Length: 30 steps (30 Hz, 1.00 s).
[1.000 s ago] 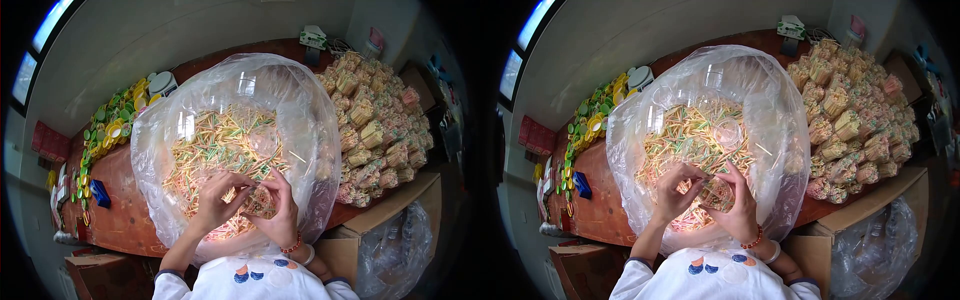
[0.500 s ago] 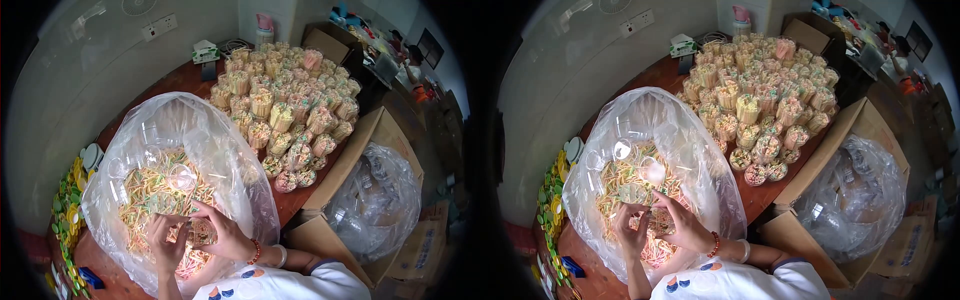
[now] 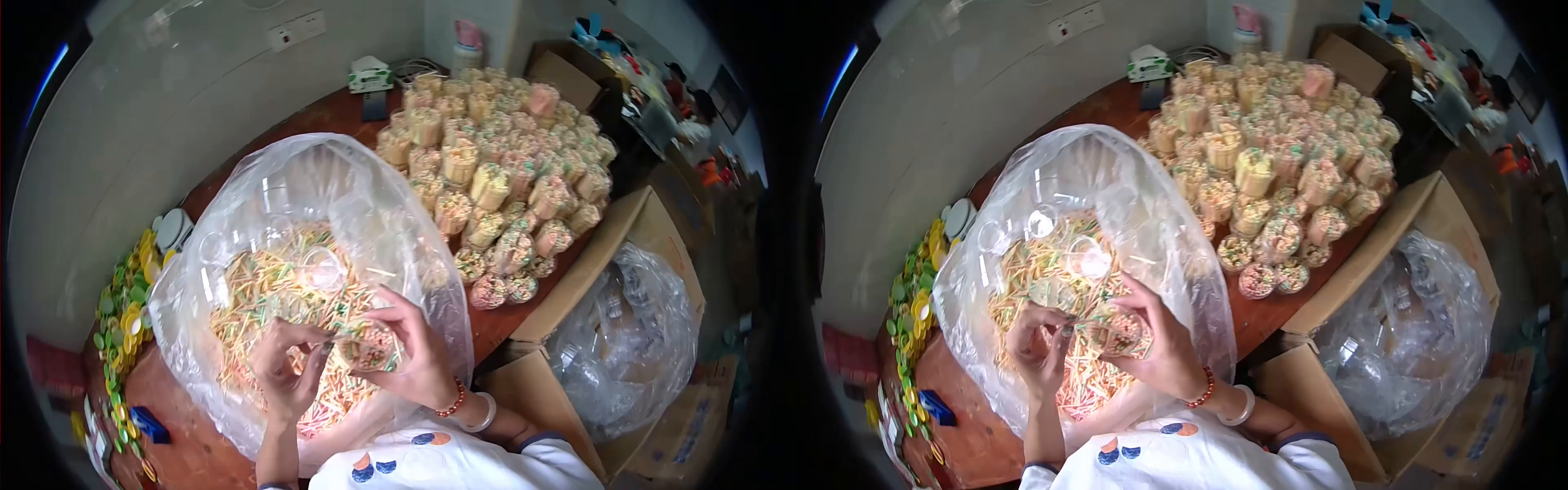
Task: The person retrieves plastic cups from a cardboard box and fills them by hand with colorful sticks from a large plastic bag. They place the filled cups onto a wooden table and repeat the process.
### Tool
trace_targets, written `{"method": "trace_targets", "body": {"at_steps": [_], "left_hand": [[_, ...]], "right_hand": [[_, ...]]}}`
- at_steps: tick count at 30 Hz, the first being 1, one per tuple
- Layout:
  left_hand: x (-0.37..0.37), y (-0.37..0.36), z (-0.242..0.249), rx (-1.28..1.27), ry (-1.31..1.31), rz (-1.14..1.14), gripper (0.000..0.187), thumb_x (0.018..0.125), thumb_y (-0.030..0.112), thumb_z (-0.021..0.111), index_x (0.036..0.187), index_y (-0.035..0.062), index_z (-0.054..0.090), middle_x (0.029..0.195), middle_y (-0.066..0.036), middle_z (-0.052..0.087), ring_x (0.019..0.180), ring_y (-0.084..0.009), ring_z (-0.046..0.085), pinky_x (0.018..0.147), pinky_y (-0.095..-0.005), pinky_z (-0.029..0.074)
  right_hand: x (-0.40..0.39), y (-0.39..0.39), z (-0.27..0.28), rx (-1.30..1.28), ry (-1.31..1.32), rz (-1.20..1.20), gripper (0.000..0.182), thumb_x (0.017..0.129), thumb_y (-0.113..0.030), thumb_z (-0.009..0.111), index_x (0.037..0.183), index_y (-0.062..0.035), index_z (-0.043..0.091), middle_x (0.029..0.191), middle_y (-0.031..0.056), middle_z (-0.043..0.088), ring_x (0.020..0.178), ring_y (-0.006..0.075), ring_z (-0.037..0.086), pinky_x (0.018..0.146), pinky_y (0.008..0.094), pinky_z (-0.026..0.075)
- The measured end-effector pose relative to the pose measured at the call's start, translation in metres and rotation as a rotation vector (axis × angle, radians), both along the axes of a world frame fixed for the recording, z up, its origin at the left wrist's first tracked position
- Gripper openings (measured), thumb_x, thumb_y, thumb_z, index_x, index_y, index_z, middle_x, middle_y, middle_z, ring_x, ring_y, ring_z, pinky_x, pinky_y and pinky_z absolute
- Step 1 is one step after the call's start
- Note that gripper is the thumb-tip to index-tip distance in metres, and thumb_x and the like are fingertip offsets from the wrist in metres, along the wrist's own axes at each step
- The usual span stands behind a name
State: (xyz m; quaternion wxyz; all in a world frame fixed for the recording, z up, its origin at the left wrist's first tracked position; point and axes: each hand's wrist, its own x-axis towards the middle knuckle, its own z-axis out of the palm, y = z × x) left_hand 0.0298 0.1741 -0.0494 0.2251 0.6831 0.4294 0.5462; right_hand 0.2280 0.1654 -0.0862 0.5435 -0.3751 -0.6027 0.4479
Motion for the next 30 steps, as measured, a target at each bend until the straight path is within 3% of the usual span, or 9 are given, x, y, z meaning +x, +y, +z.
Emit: {"method": "trace_targets", "body": {"at_steps": [10,13,14,17,18,20,23,28,30], "left_hand": [[0.015,0.004,0.019,-0.073,0.376,-0.062,0.022,0.076,-0.009,0.074,0.093,0.0051,0.073,0.093,-0.006,0.075,0.083,-0.0209,0.065,0.074,-0.0336,0.051],[0.018,-0.003,0.019,0.055,0.436,-0.023,0.052,0.092,0.033,0.068,0.137,0.0081,0.062,0.138,-0.019,0.057,0.125,-0.0306,0.055,0.107,-0.0445,0.040],[0.014,0.001,0.020,-0.005,0.614,-0.180,0.075,0.096,0.053,0.055,0.155,0.0081,0.044,0.157,-0.024,0.037,0.145,-0.0391,0.037,0.119,-0.0510,0.028],[0.029,0.011,0.032,-0.258,0.664,-0.449,0.081,0.099,0.061,0.045,0.161,0.0097,0.033,0.168,-0.027,0.018,0.156,-0.0495,0.011,0.126,-0.0600,0.008],[0.024,0.014,0.038,-0.152,0.685,-0.447,0.080,0.100,0.063,0.042,0.161,0.0114,0.034,0.168,-0.027,0.017,0.156,-0.0491,0.011,0.126,-0.0600,0.008],[0.010,0.022,0.040,0.115,0.640,-0.390,0.075,0.103,0.065,0.032,0.158,0.0153,0.040,0.167,-0.028,0.020,0.155,-0.0490,0.015,0.125,-0.0611,0.010],[-0.015,0.020,0.062,0.175,0.600,-0.225,0.071,0.104,0.059,0.036,0.153,0.0089,0.047,0.158,-0.030,0.038,0.150,-0.0498,0.031,0.123,-0.0639,0.018],[-0.040,0.000,0.048,-0.114,0.622,0.089,0.058,0.104,0.039,0.048,0.148,-0.0002,0.051,0.153,-0.027,0.045,0.145,-0.0453,0.042,0.121,-0.0559,0.028],[-0.023,-0.006,0.050,-0.047,0.587,0.185,0.044,0.101,0.024,0.056,0.138,0.0011,0.060,0.143,-0.023,0.057,0.135,-0.0438,0.053,0.118,-0.0546,0.035]], "right_hand": [[-0.002,-0.003,0.003,0.046,-0.036,0.031,0.101,0.073,-0.012,0.092,0.156,-0.0038,0.034,0.128,0.0155,0.065,0.121,0.0265,0.065,0.103,0.0355,0.054],[0.006,-0.001,0.017,0.020,-0.132,0.071,0.104,0.074,-0.014,0.092,0.157,-0.0027,0.031,0.139,0.0192,0.058,0.127,0.0295,0.062,0.106,0.0384,0.053],[0.008,0.000,0.018,0.018,-0.156,0.072,0.105,0.074,-0.017,0.093,0.156,-0.0018,0.029,0.143,0.0207,0.054,0.129,0.0313,0.060,0.108,0.0399,0.051],[0.026,0.015,0.032,0.093,-0.347,0.112,0.108,0.073,-0.029,0.094,0.155,-0.0007,0.029,0.148,0.0241,0.048,0.135,0.0329,0.055,0.112,0.0413,0.048],[0.039,0.031,0.045,0.162,-0.428,0.151,0.107,0.073,-0.032,0.094,0.155,-0.0023,0.032,0.144,0.0231,0.051,0.134,0.0309,0.056,0.112,0.0401,0.048],[0.081,0.050,0.088,-0.163,-0.336,0.320,0.106,0.070,-0.018,0.095,0.155,-0.0048,0.033,0.126,0.0157,0.058,0.124,0.0261,0.059,0.108,0.0390,0.053],[0.170,0.085,0.130,-0.151,-0.239,0.029,0.091,0.076,-0.010,0.090,0.151,-0.0040,0.038,0.127,0.0137,0.057,0.121,0.0248,0.061,0.103,0.0380,0.056],[0.343,0.201,0.134,0.165,-0.788,-0.945,0.072,0.074,-0.018,0.090,0.133,0.0002,0.052,0.126,0.0162,0.065,0.120,0.0266,0.064,0.101,0.0370,0.053],[0.411,0.260,0.108,0.177,-0.821,-1.066,0.075,0.071,-0.022,0.092,0.132,-0.0008,0.053,0.126,0.0167,0.066,0.117,0.0298,0.065,0.101,0.0383,0.052]]}}
